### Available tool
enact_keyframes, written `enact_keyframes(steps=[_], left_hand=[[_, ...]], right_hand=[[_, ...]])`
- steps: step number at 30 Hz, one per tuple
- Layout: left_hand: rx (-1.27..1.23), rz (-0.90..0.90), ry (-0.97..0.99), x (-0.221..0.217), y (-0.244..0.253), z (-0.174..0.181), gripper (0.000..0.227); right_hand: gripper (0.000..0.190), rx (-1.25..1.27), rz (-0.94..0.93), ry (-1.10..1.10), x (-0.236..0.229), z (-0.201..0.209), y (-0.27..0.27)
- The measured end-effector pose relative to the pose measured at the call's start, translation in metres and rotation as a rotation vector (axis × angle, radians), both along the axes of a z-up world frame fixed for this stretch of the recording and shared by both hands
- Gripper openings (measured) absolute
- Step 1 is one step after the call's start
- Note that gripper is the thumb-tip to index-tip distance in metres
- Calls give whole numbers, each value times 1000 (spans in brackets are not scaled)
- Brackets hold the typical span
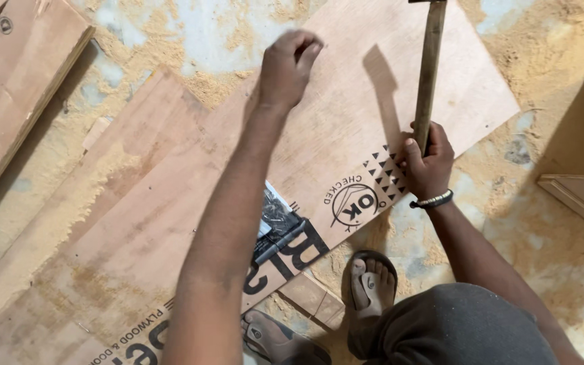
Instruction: The person hammers nails into a large plywood sheet, then applies a dark paste from a packet to the holes and seams before smoothing the surface by hand.
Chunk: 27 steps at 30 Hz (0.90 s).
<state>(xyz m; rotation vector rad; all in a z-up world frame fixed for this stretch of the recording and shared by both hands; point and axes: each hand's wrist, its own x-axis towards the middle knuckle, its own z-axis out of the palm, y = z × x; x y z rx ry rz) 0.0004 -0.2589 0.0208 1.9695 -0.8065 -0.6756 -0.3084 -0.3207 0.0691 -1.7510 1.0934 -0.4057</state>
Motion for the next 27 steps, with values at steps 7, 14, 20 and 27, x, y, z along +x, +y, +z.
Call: enact_keyframes(steps=[7,14,20,27], left_hand=[[-313,160,-425,-11,-62,-66,12],[-311,207,-446,-10,-63,-65,13],[-219,190,-371,-13,-58,-44,10],[-184,206,-336,-12,-61,-41,5]], right_hand=[[24,-58,63,11,-8,-7,-2],[36,123,21,79,2,1,-18],[57,38,318,-106,31,48,-36],[77,217,351,154,53,78,-27]])
